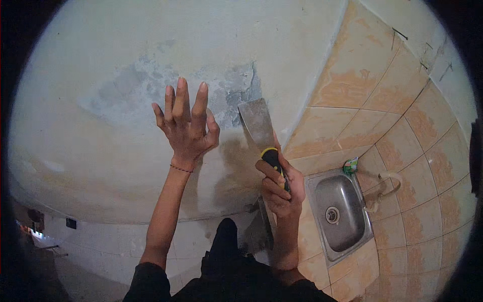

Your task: The person scrapes paint or plaster from a wall using a putty knife.

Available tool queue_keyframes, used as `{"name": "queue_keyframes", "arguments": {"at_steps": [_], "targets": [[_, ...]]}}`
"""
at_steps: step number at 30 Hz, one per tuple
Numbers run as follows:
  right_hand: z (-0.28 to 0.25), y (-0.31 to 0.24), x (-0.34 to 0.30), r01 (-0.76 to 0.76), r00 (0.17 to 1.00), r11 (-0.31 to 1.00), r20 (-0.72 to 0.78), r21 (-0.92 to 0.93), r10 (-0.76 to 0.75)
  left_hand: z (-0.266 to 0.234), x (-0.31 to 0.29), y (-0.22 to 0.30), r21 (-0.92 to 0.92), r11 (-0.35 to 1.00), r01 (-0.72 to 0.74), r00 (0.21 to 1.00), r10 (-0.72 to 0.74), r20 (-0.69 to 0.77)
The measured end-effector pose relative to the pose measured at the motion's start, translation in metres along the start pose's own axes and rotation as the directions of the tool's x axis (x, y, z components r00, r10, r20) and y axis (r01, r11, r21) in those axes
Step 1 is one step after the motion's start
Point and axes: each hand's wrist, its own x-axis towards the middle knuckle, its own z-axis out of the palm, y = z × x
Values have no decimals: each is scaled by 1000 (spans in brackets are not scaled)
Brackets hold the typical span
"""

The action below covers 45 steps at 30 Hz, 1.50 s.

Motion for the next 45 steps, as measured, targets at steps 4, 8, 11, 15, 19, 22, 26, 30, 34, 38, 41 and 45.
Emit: {"name": "queue_keyframes", "arguments": {"at_steps": [4,8,11,15,19,22,26,30,34,38,41,45], "targets": [[-2,3,-5,10,999,1000,-46,5,-10,2,-2,-3,-5,1000,1,1000,-1,-16],[5,-1,6,-23,999,1000,-36,4,23,0,1,-2,-8,1000,-3,1000,3,-7],[7,1,3,-10,999,1000,-53,-3,10,3,-1,-2,-5,1000,-7,1000,7,-10],[2,-2,1,-18,1000,1000,-8,-18,18,1,0,0,-1,1000,-11,1000,11,-24],[11,1,5,-33,999,999,-31,-21,33,-2,1,0,9,1000,-5,1000,5,-8],[7,0,1,-30,999,999,-25,-41,29,0,-2,1,-3,1000,-1,1000,1,-6],[15,-2,5,-45,999,998,-20,-47,45,-2,1,3,5,1000,6,1000,-6,5],[18,4,5,-53,998,998,-41,-32,51,-3,1,-1,14,1000,7,1000,-7,-4],[15,1,5,-34,998,997,-50,-75,31,0,-2,0,5,1000,8,1000,-8,-7],[14,-1,13,4,999,998,-44,-61,-7,1,0,0,6,1000,2,1000,-2,-2],[17,2,9,-2,998,999,-65,-34,0,3,2,-1,-23,1000,6,1000,-7,-30],[9,2,-10,89,995,966,-15,-244,-95,0,1,0,-8,1000,5,1000,-5,-2]]}}
